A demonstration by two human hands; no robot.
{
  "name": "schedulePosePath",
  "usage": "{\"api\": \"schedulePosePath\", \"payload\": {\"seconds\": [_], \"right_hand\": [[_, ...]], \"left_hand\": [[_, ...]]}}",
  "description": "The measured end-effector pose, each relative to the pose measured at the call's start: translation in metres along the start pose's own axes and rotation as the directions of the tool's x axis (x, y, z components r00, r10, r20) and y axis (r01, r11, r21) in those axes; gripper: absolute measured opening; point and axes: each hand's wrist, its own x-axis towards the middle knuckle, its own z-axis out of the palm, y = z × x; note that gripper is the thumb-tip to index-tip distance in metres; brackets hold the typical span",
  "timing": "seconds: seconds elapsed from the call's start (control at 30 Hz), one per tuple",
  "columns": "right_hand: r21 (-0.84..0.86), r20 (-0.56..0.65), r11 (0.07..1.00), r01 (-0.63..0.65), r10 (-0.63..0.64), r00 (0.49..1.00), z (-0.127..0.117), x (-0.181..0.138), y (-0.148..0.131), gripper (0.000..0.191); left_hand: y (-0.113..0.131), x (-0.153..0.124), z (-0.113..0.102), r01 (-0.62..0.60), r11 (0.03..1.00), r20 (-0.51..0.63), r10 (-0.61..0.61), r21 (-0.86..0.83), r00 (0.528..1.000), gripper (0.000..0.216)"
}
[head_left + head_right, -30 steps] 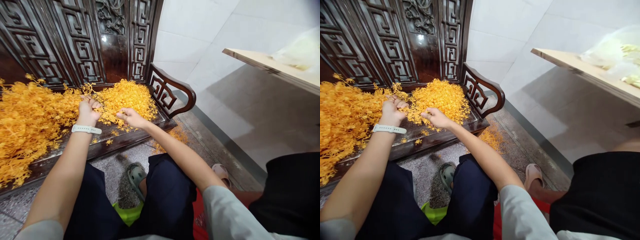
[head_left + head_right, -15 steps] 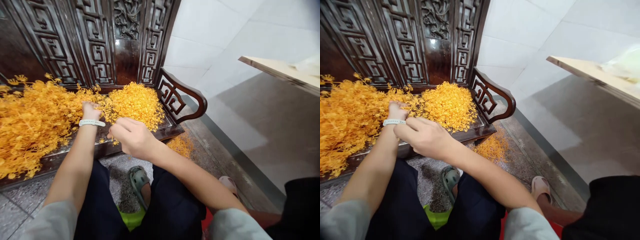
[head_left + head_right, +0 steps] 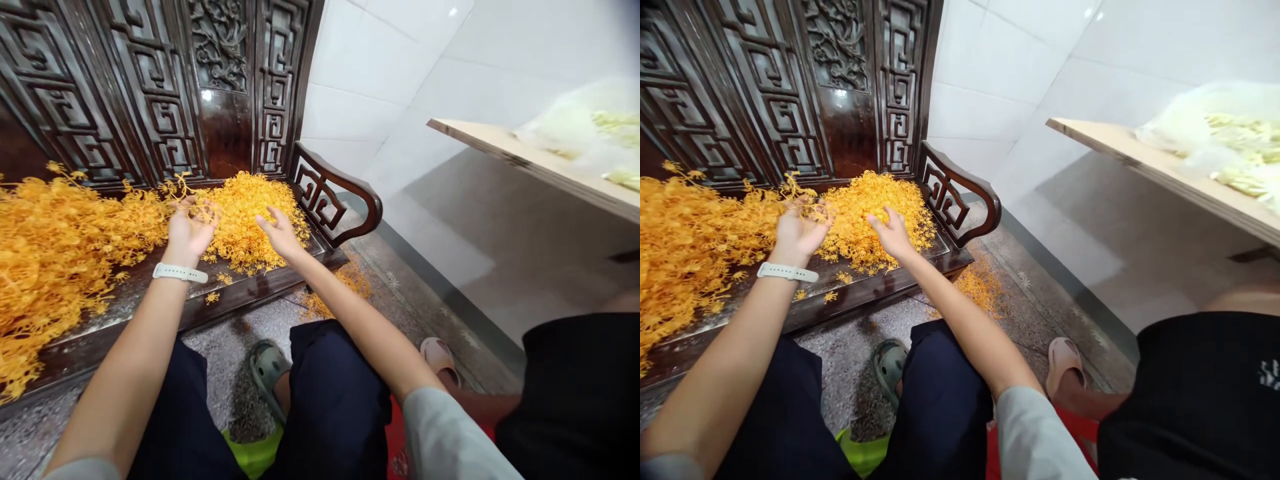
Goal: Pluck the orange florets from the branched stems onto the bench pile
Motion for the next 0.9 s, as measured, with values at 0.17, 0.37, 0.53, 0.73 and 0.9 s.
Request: {"api": "schedulePosePath", "payload": {"seconds": [0.17,0.37,0.53,0.73,0.9], "right_hand": [[0.011,0.049,0.997,0.082,-0.083,0.995,0.016,0.005,0.013,0.093],[0.068,0.051,0.97,0.232,-0.236,0.97,0.021,0.011,0.028,0.066],[0.007,0.095,0.944,0.329,-0.328,0.94,0.022,0.008,0.03,0.035],[-0.034,0.151,0.952,0.304,-0.296,0.943,0.012,0.003,0.022,0.023],[-0.171,0.276,0.677,0.716,-0.664,0.694,0.009,-0.022,-0.014,0.019]], "left_hand": [[-0.032,-0.018,0.014,0.075,0.995,0.159,-0.085,0.066,0.984,0.03],[-0.052,-0.031,0.016,0.069,0.989,0.238,-0.098,0.128,0.966,0.032],[-0.052,-0.034,0.012,-0.022,0.976,0.325,-0.051,0.216,0.944,0.026],[-0.035,-0.018,0.005,-0.068,0.976,0.199,0.027,0.205,0.98,0.026],[-0.033,-0.008,0.005,-0.136,0.97,0.031,0.133,0.199,0.991,0.03]]}}
